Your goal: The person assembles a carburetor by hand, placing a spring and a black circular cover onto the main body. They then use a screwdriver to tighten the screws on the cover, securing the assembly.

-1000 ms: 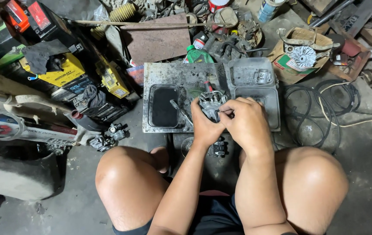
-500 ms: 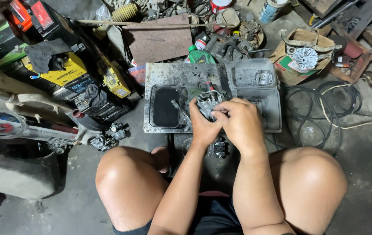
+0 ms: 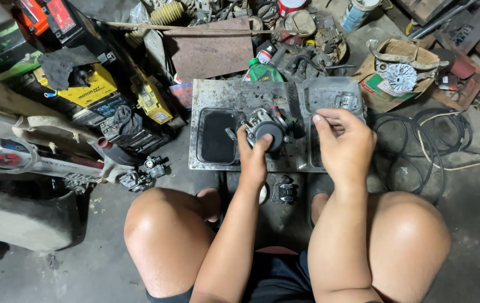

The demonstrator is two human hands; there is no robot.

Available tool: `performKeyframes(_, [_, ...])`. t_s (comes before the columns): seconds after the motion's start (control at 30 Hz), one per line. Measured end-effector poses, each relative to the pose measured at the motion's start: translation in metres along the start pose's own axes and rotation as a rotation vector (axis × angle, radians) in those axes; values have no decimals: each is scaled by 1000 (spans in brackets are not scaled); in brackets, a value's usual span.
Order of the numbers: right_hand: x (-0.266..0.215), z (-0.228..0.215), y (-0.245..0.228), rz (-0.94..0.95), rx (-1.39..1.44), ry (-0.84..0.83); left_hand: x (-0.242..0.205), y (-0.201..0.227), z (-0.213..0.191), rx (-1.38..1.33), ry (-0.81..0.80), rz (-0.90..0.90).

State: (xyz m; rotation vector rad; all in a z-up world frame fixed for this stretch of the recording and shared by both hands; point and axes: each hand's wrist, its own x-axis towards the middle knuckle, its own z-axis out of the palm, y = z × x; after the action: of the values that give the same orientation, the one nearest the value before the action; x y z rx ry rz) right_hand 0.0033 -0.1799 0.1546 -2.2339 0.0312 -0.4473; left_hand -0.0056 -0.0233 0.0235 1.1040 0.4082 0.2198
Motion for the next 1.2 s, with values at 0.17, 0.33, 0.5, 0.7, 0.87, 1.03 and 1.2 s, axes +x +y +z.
performKeyframes(0.17, [5, 5, 5, 65, -9, -21, -11, 35, 26, -256, 61, 44])
performKeyframes(0.33, [9, 13, 1, 111, -10, -69, -11, 52, 25, -375, 88, 34])
performKeyframes(0.5, [11, 28, 34, 351, -149, -138, -7, 63, 22, -425, 169, 41])
performKeyframes(0.7, [16, 41, 9, 190, -191, -301, -10, 81, 16, -408, 190, 27])
performKeyframes(0.87, [15, 73, 33, 327, -245, -493, -4, 70, 8, -356, 188, 36])
performKeyframes(1.03, [2, 124, 95, 365, -342, -651, -3, 71, 1, -317, 134, 42])
performKeyframes(1.2, [-13, 149, 112, 435, -298, -625, -6, 79, -2, -273, 100, 45])
